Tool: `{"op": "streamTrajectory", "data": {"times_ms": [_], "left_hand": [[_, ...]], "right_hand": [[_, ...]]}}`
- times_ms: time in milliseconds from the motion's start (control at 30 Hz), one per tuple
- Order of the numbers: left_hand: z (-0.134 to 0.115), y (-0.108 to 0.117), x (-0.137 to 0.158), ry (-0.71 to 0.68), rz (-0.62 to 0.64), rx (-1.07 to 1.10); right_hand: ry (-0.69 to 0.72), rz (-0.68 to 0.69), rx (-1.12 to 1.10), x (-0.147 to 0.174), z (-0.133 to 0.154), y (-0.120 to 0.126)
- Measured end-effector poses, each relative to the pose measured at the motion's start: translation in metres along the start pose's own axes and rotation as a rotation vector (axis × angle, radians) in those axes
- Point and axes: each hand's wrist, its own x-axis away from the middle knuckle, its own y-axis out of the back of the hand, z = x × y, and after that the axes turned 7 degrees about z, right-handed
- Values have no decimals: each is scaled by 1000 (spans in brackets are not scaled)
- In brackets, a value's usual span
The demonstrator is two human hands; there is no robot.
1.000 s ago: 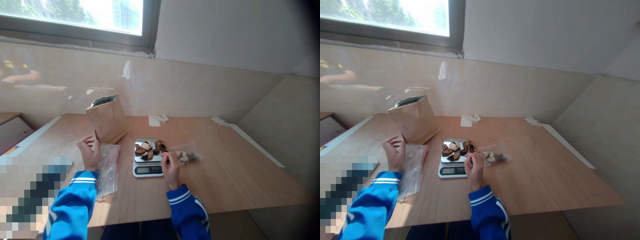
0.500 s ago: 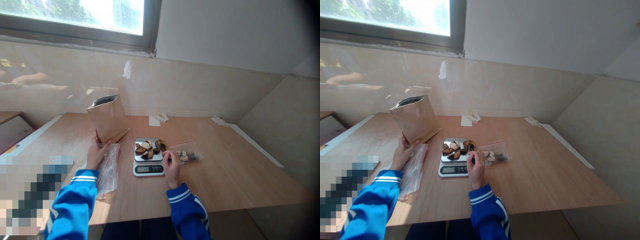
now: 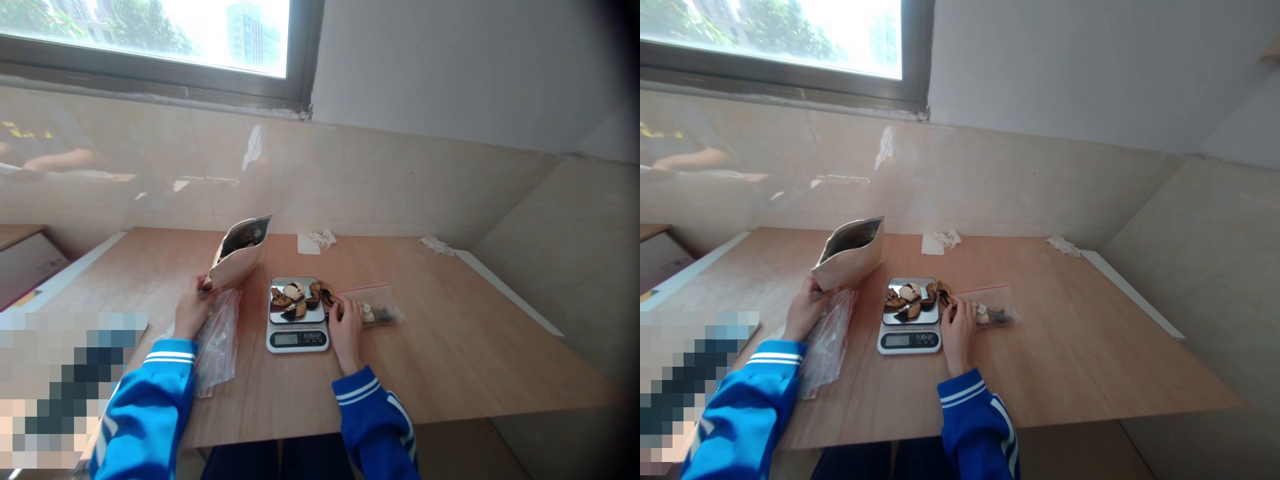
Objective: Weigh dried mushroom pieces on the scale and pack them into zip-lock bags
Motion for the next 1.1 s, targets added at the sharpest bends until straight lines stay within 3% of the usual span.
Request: {"op": "streamTrajectory", "data": {"times_ms": [167,333,533,600,700,800,867,967,1100], "left_hand": [[2,-1,-1,-19,1,-14],[4,-2,0,-40,-9,-21],[8,-3,-1,-47,-6,-30],[8,-3,-2,-33,12,-33],[9,-3,-3,-10,18,-28],[8,-3,-3,-4,15,-22],[9,-3,-2,-8,16,-15],[9,-3,-2,-10,22,-4],[8,-4,-1,-14,17,-3]], "right_hand": [[-54,36,149,-16,-4,-6],[-171,238,359,-49,-5,-15],[-229,319,381,-80,-8,-17],[-236,316,285,-89,-5,-15],[-162,363,-55,-97,8,-18],[-17,502,-291,-98,30,-26],[47,605,-296,-97,46,-33],[84,722,-94,-95,64,-40],[88,763,55,-92,69,-41]]}}
